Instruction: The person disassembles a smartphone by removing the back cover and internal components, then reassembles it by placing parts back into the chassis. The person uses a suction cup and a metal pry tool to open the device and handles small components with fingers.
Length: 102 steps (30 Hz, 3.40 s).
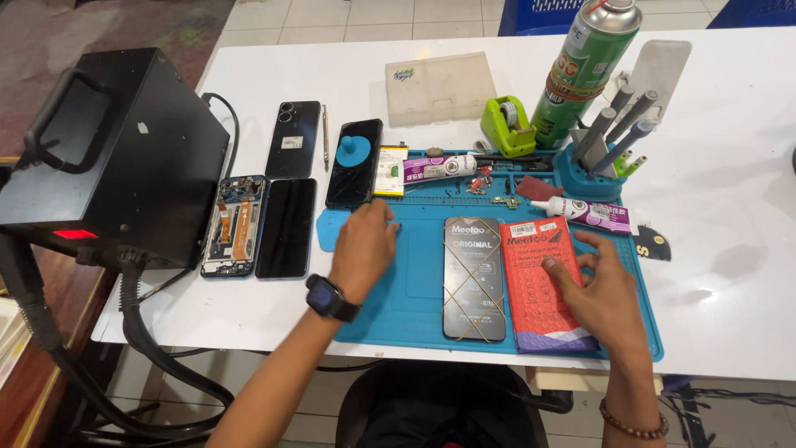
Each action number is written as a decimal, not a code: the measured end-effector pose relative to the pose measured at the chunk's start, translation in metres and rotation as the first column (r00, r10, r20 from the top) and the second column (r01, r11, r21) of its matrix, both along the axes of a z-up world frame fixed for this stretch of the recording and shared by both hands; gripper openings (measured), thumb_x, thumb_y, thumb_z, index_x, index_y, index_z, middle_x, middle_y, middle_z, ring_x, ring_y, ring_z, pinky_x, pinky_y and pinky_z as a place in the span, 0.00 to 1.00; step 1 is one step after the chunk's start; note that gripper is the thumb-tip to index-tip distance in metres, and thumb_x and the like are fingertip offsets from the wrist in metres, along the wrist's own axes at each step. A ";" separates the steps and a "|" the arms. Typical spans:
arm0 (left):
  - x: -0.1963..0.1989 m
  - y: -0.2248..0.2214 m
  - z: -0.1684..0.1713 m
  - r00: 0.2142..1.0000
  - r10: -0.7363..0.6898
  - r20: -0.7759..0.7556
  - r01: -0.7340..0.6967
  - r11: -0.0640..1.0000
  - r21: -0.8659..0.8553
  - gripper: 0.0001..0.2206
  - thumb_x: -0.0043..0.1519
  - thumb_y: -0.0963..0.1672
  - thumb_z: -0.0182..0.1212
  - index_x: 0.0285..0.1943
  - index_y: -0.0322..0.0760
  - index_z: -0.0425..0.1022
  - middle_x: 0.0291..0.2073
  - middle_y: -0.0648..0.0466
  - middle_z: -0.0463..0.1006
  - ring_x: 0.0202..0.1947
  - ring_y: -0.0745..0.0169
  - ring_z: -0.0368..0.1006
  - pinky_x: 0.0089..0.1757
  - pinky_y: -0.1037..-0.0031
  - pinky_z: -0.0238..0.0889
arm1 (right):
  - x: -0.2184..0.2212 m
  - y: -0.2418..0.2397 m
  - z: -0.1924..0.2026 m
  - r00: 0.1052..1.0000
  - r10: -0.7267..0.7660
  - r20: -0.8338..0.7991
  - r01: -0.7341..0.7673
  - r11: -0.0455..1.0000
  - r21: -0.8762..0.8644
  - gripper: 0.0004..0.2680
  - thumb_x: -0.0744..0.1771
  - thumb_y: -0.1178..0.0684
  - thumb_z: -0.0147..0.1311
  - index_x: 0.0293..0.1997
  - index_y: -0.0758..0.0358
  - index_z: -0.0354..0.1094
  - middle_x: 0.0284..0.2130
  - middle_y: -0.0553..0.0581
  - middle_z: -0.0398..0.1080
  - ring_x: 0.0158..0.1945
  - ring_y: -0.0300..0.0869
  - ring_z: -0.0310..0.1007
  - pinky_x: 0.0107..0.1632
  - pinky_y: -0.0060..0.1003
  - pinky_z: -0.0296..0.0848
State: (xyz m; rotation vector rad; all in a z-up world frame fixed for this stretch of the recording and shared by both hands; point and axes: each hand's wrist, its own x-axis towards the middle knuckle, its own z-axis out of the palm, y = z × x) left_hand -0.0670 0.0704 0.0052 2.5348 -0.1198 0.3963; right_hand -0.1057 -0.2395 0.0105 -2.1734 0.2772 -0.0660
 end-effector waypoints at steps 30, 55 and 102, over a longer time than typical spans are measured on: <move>-0.041 -0.082 -0.011 0.837 -0.479 -0.265 -0.099 0.343 -0.934 0.19 0.64 0.41 0.61 0.63 0.24 0.69 0.51 0.42 0.80 0.39 0.60 0.81 0.32 0.77 0.75 | -0.005 0.005 -0.033 0.993 0.038 0.111 -0.077 0.921 0.382 0.18 0.68 0.57 0.50 0.67 0.64 0.55 0.40 0.57 0.74 0.24 0.33 0.69 0.25 0.29 0.67; -0.056 -0.128 0.019 0.943 -0.329 -0.052 0.264 0.834 -0.484 0.32 0.54 0.50 0.73 0.65 0.26 0.71 0.33 0.48 0.75 0.24 0.65 0.70 0.29 0.71 0.68 | -0.015 -0.026 -0.027 0.975 0.006 0.223 -0.147 0.767 0.625 0.24 0.66 0.57 0.57 0.70 0.69 0.53 0.52 0.64 0.71 0.43 0.39 0.75 0.42 0.31 0.75; -0.004 -0.026 -0.001 0.972 -0.169 -0.165 0.166 0.986 -0.030 0.07 0.60 0.43 0.64 0.41 0.31 0.81 0.38 0.44 0.78 0.35 0.45 0.76 0.39 0.59 0.71 | 0.066 0.001 0.015 0.691 0.462 0.555 -0.190 0.858 -0.477 0.04 0.68 0.62 0.58 0.45 0.69 0.72 0.38 0.64 0.75 0.38 0.56 0.77 0.41 0.45 0.75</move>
